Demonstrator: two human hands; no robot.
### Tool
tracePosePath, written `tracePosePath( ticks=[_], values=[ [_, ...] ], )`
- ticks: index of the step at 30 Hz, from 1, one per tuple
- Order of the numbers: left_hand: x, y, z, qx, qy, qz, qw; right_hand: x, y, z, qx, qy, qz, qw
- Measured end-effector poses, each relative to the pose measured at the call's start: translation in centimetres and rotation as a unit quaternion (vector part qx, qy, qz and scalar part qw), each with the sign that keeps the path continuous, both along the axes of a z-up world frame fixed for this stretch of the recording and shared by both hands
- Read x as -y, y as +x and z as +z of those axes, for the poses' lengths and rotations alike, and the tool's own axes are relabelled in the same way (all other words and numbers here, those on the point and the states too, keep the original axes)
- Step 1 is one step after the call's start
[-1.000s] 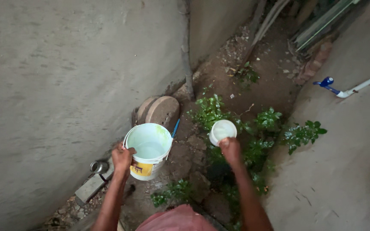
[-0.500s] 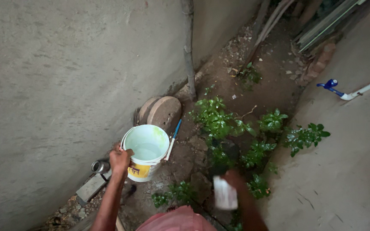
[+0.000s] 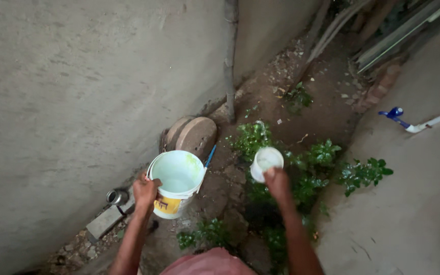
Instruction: The person pours water from a large bucket into a small cup and uses the cup to water green plants growing in an outdoor passageway. They repeat the process of refilling the cup from the bucket and pouring the water onto the plants several times before going to a tap to refill the bucket.
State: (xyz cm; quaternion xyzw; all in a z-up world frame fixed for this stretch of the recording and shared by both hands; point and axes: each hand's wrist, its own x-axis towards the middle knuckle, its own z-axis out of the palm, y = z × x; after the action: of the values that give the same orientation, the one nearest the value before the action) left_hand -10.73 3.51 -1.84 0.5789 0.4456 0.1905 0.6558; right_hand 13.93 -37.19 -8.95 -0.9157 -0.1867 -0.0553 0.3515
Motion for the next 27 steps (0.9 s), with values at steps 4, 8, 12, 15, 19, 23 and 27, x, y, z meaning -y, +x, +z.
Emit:
tracePosePath(
  ticks=[4,8,12,15,19,23,27],
  values=[
    [-0.4,0.4,-0.4,-0.012,0.008,-0.001,1.000,1.5,-5.9,-1.9,-0.147,-0.044,-0.036,0.988],
    [-0.4,0.3,0.0,-0.014,0.024,-0.008,1.000,4.5,-11.2,-2.9,-0.283,-0.143,-0.014,0.948],
    [-0.5,0.3,-0.1,0.007,0.023,-0.001,1.000,7.5,-12.6,-3.6,-0.396,-0.234,0.028,0.887],
    [-0.8,0.5,-0.4,0.000,0.018,-0.005,1.000,7.9,-9.8,-2.9,-0.365,-0.265,0.025,0.892],
    [-0.7,1.1,-0.3,0.003,0.009,-0.017,1.000,7.6,-3.5,-0.2,-0.266,-0.267,-0.026,0.926],
    [-0.2,1.4,0.5,-0.006,0.025,-0.041,0.999,6.9,0.4,2.0,-0.183,-0.183,-0.079,0.963],
    [-0.1,1.3,0.7,-0.024,0.021,-0.041,0.999,5.6,-1.1,1.1,-0.125,-0.084,-0.084,0.985]
  ],
)
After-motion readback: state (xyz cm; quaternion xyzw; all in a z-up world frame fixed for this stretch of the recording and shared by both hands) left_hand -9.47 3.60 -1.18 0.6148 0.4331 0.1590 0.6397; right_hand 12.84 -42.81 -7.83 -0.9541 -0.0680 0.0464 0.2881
